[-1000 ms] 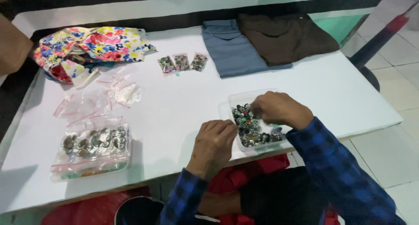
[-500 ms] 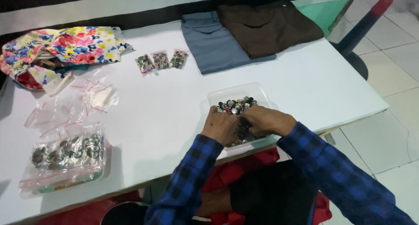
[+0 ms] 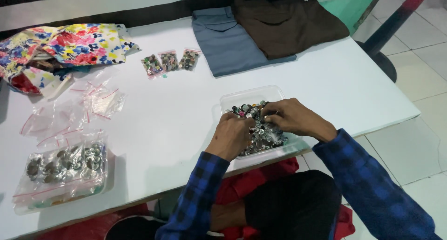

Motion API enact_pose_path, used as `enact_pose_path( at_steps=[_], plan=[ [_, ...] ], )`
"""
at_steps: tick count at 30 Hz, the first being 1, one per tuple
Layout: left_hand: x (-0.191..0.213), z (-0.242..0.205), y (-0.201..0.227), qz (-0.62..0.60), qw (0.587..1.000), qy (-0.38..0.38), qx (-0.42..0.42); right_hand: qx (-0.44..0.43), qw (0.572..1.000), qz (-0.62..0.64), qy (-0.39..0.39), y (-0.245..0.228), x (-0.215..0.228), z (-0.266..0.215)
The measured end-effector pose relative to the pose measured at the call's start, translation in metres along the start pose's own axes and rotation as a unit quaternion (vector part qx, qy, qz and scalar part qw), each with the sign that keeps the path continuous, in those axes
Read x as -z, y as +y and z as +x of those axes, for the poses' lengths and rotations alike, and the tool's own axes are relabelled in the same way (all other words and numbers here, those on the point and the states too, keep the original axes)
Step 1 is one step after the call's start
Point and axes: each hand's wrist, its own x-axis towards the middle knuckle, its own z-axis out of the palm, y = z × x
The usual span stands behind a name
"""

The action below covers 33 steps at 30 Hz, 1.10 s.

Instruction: Sorting small black buttons from a container of mixed parts and placing them on a table

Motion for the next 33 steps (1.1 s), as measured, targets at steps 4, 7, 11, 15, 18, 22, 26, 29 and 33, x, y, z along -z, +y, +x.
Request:
enact_pose_path(
  at_steps=[4, 7, 11, 15, 18, 22, 26, 29, 33],
  plan=[
    [-0.007, 0.004, -0.008, -0.002, 0.999, 0.017, -0.037, 0.015, 0.999, -0.02, -0.022, -0.008, -0.006, 0.001],
    [-0.003, 0.002, -0.004, 0.012, 0.999, 0.028, -0.04, -0.005, 0.985, -0.148, -0.084, -0.011, -0.021, 0.01],
    [0.01, -0.002, 0.006, -0.007, 0.999, 0.023, -0.021, 0.035, 0.972, -0.229, -0.038, 0.019, -0.038, 0.027],
    [0.002, -0.001, -0.004, -0.054, 0.998, 0.03, -0.021, 0.058, 0.993, -0.107, -0.012, 0.03, -0.031, 0.023],
    [-0.016, 0.009, -0.018, -0.105, 0.989, 0.093, -0.036, -0.017, 0.998, 0.062, 0.0, 0.0, -0.011, 0.007],
    [-0.001, 0.008, -0.008, -0.148, 0.982, 0.114, -0.036, -0.042, 0.991, 0.127, -0.011, -0.003, -0.01, 0.006],
    [0.005, 0.007, -0.005, -0.16, 0.983, 0.093, 0.01, -0.046, 0.986, 0.159, -0.016, -0.006, -0.011, 0.007],
    [-0.003, 0.008, -0.008, -0.13, 0.986, 0.104, 0.018, -0.043, 0.985, 0.169, -0.006, -0.012, -0.007, 0.002],
    [-0.027, 0.013, -0.019, -0.084, 0.984, 0.159, -0.013, -0.029, 0.984, 0.167, 0.047, -0.009, -0.01, 0.006]
  ],
)
